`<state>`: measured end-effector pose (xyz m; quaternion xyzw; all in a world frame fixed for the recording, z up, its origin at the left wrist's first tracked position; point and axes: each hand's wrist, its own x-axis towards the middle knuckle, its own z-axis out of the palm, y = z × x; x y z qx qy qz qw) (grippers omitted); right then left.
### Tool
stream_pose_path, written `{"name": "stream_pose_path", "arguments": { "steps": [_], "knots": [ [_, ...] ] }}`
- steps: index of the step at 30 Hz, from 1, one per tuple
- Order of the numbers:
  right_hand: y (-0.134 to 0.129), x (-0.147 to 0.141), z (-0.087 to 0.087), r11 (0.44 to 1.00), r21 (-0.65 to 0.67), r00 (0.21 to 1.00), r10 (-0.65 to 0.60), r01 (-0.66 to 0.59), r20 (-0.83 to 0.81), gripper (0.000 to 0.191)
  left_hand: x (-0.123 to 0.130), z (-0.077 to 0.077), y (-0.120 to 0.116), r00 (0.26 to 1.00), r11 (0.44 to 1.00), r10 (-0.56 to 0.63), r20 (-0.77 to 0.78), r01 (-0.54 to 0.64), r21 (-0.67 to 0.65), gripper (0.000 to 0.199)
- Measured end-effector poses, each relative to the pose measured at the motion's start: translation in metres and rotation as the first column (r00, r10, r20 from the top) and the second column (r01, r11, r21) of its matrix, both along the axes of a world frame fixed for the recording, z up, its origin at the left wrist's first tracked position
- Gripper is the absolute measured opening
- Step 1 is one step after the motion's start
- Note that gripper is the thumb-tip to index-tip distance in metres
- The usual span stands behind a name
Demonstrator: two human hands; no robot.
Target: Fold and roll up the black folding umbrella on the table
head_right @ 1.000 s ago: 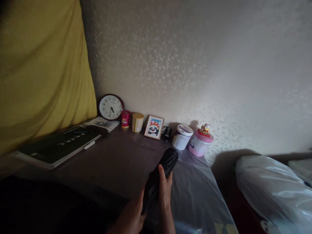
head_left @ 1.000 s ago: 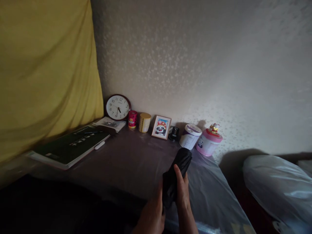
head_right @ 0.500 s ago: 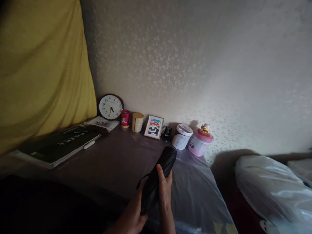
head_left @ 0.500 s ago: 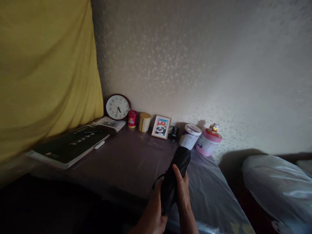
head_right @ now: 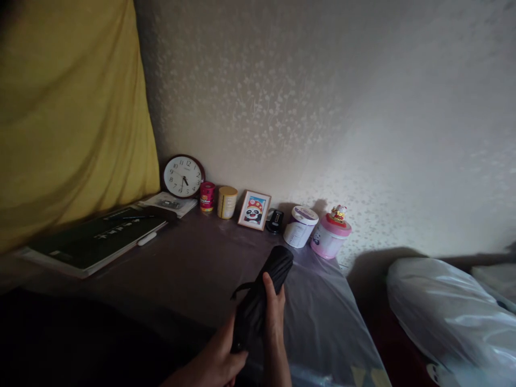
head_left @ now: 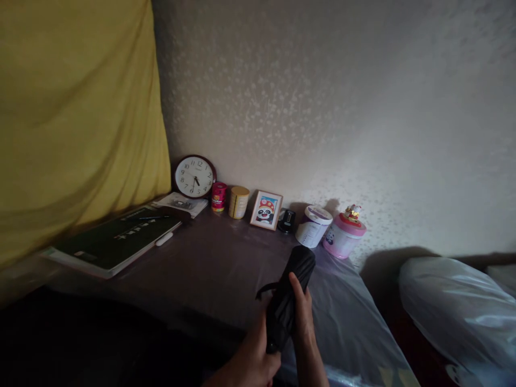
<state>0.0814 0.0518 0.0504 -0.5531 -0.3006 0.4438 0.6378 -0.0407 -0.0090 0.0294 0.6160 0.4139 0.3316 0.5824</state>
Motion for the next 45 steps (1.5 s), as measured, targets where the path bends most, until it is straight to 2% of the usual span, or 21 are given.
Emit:
{"name": "stream_pose_path", "arguments": {
  "steps": [3, 5, 7, 8, 10, 11, 13, 16, 19, 22, 24, 27, 29, 31, 32, 34, 36, 38, 40, 42, 45],
  "knots": [
    [0.001, -0.006, -0.004, 0.998, -0.019, 0.995, -0.055, 0.056, 0.081, 0.056, 0.000, -0.015, 0.001, 0.956, 0.958, 0.151, -0.249, -0.080, 0.276, 0.091],
    [0.000, -0.008, -0.008, 0.998, -0.037, 0.996, -0.055, 0.057, 0.068, 0.055, -0.002, -0.016, 0.002, 0.939, 0.944, 0.149, -0.311, -0.042, 0.326, 0.094],
    [-0.001, -0.007, -0.011, 0.999, -0.047, 1.000, -0.021, 0.020, -0.005, 0.051, -0.006, -0.009, 0.003, 0.965, 0.959, 0.084, -0.248, -0.010, 0.284, 0.096],
    [-0.003, -0.007, -0.012, 0.998, -0.057, 0.998, 0.015, -0.019, -0.058, 0.049, -0.008, -0.003, 0.003, 0.983, 0.977, 0.028, -0.179, 0.011, 0.212, 0.097],
    [-0.005, -0.006, -0.013, 0.989, -0.089, 0.979, 0.103, -0.120, -0.176, 0.048, -0.012, 0.010, 0.003, 0.996, 0.995, -0.091, 0.024, 0.092, -0.042, 0.096],
    [-0.007, -0.006, -0.012, 0.981, -0.100, 0.966, 0.138, -0.163, -0.220, 0.049, -0.013, 0.016, 0.003, 0.981, 0.974, -0.139, 0.136, 0.160, -0.158, 0.092],
    [-0.008, -0.007, -0.011, 0.976, -0.106, 0.956, 0.162, -0.192, -0.243, 0.052, -0.014, 0.023, 0.002, 0.954, 0.943, -0.135, 0.267, 0.206, -0.262, 0.079],
    [-0.007, -0.010, -0.008, 0.987, -0.069, 0.979, 0.131, -0.143, -0.154, 0.052, -0.012, 0.019, 0.000, 0.972, 0.962, -0.105, 0.209, 0.153, -0.225, 0.065],
    [-0.005, -0.013, -0.009, 0.997, -0.031, 0.998, 0.068, -0.068, -0.008, 0.051, -0.008, 0.002, 0.000, 0.999, 1.000, -0.010, -0.034, 0.011, 0.017, 0.067],
    [-0.004, -0.016, -0.013, 0.999, -0.017, 0.996, 0.028, -0.027, 0.081, 0.056, -0.006, -0.013, 0.001, 0.955, 0.948, 0.180, -0.236, -0.105, 0.299, 0.075],
    [-0.004, -0.017, -0.017, 1.000, -0.024, 0.998, 0.013, -0.011, 0.062, 0.059, -0.007, -0.014, 0.003, 0.946, 0.928, 0.198, -0.258, -0.096, 0.359, 0.080],
    [-0.004, -0.018, -0.018, 0.998, -0.058, 1.000, 0.015, -0.014, 0.012, 0.057, -0.012, -0.003, 0.006, 0.980, 0.939, 0.157, -0.126, -0.108, 0.328, 0.090],
    [-0.005, -0.018, -0.017, 0.996, -0.075, 0.999, 0.045, -0.045, 0.000, 0.055, -0.015, 0.007, 0.008, 0.994, 0.984, 0.100, -0.035, -0.093, 0.150, 0.090],
    [-0.005, -0.017, -0.015, 0.995, -0.071, 0.997, 0.070, -0.069, 0.016, 0.056, -0.016, 0.011, 0.009, 0.999, 0.998, 0.042, -0.012, -0.042, -0.042, 0.081],
    [-0.005, -0.016, -0.015, 0.995, -0.062, 0.997, 0.075, -0.072, 0.037, 0.056, -0.016, 0.010, 0.011, 0.999, 0.997, 0.034, -0.023, -0.035, -0.068, 0.077],
    [-0.004, -0.013, -0.016, 0.997, -0.028, 0.990, 0.073, -0.070, 0.125, 0.056, -0.016, 0.004, 0.014, 0.993, 0.993, 0.088, -0.084, -0.081, 0.081, 0.073],
    [-0.003, -0.008, -0.020, 0.998, 0.029, 0.959, 0.045, -0.055, 0.279, 0.056, -0.015, -0.006, 0.018, 0.967, 0.931, 0.197, -0.164, -0.132, 0.341, 0.072],
    [-0.002, -0.003, -0.028, 0.995, 0.095, 0.885, -0.037, -0.009, 0.465, 0.060, -0.015, -0.014, 0.020, 0.918, 0.863, 0.285, -0.277, -0.120, 0.491, 0.075],
    [-0.001, 0.002, -0.037, 0.987, 0.153, 0.775, -0.132, 0.046, 0.618, 0.065, -0.015, -0.017, 0.021, 0.851, 0.859, 0.321, -0.415, -0.077, 0.505, 0.078],
    [-0.001, 0.005, -0.045, 0.980, 0.196, 0.681, -0.160, 0.025, 0.714, 0.060, -0.014, -0.018, 0.019, 0.784, 0.874, 0.318, -0.534, -0.024, 0.485, 0.079],
    [-0.001, 0.008, -0.052, 0.954, 0.249, 0.619, -0.097, -0.164, 0.780, 0.035, -0.013, -0.015, 0.016, 0.670, 0.890, 0.306, -0.676, 0.051, 0.454, 0.077]
  ]
}}
